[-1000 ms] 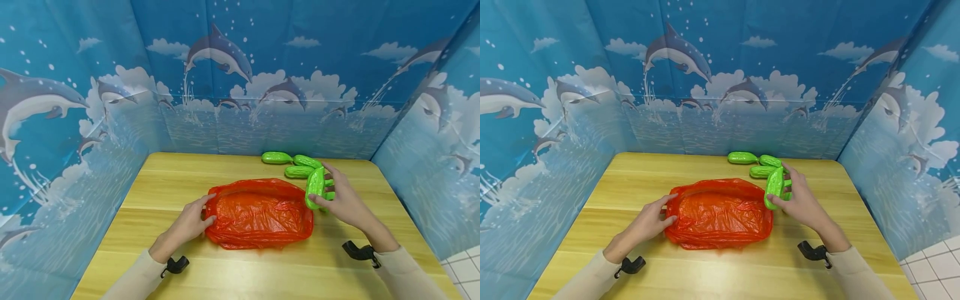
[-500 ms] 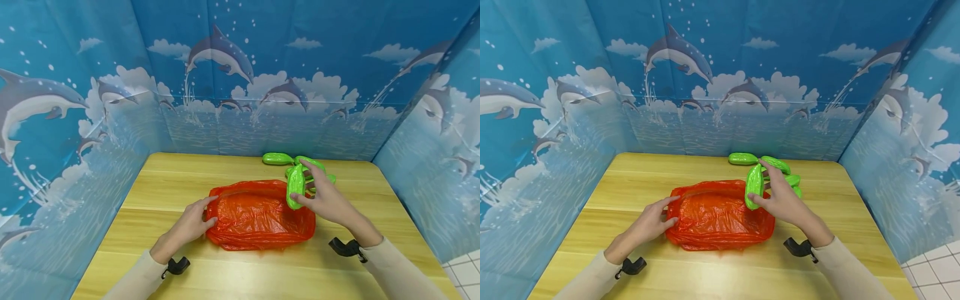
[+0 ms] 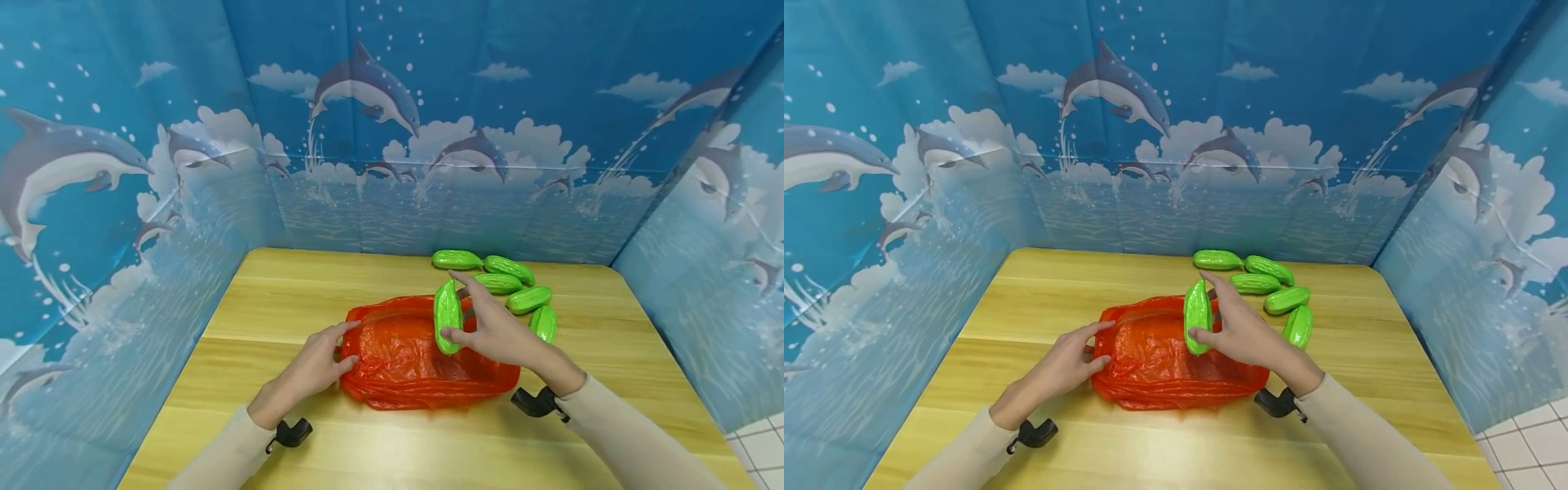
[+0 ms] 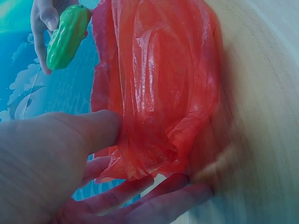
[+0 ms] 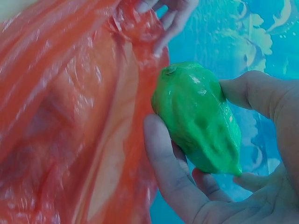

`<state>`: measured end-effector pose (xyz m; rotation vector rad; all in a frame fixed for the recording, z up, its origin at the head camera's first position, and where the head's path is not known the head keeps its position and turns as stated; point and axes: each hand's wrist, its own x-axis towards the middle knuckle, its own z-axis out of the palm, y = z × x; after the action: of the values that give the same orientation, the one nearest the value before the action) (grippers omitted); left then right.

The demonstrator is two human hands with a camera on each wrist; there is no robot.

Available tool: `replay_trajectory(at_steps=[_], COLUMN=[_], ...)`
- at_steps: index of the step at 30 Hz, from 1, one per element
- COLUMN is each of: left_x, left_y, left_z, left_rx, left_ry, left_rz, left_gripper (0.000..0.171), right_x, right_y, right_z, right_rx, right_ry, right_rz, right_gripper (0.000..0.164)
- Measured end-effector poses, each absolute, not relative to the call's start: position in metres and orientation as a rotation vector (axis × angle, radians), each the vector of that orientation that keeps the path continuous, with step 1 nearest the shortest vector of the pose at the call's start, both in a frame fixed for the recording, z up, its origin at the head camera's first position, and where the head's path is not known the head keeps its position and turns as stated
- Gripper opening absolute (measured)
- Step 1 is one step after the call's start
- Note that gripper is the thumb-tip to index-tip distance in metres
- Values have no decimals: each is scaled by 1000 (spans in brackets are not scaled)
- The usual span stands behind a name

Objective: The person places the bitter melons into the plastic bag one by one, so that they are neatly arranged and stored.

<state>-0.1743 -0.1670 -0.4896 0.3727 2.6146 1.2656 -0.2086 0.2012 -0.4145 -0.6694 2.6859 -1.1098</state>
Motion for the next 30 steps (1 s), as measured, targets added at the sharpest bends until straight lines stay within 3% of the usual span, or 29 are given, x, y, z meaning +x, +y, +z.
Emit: replay_trajectory(at_steps=[30], left_x=[-172], left_y=[-165], left_z=[-491], left_rx=[427], left_ry=[2650], left_rz=[1253], left_gripper=[73], right_x=[-222], right_y=[124], right_z=[-441], right_rx=[-719], right_ry=[2374], right_rz=[-1100], right_gripper=[103])
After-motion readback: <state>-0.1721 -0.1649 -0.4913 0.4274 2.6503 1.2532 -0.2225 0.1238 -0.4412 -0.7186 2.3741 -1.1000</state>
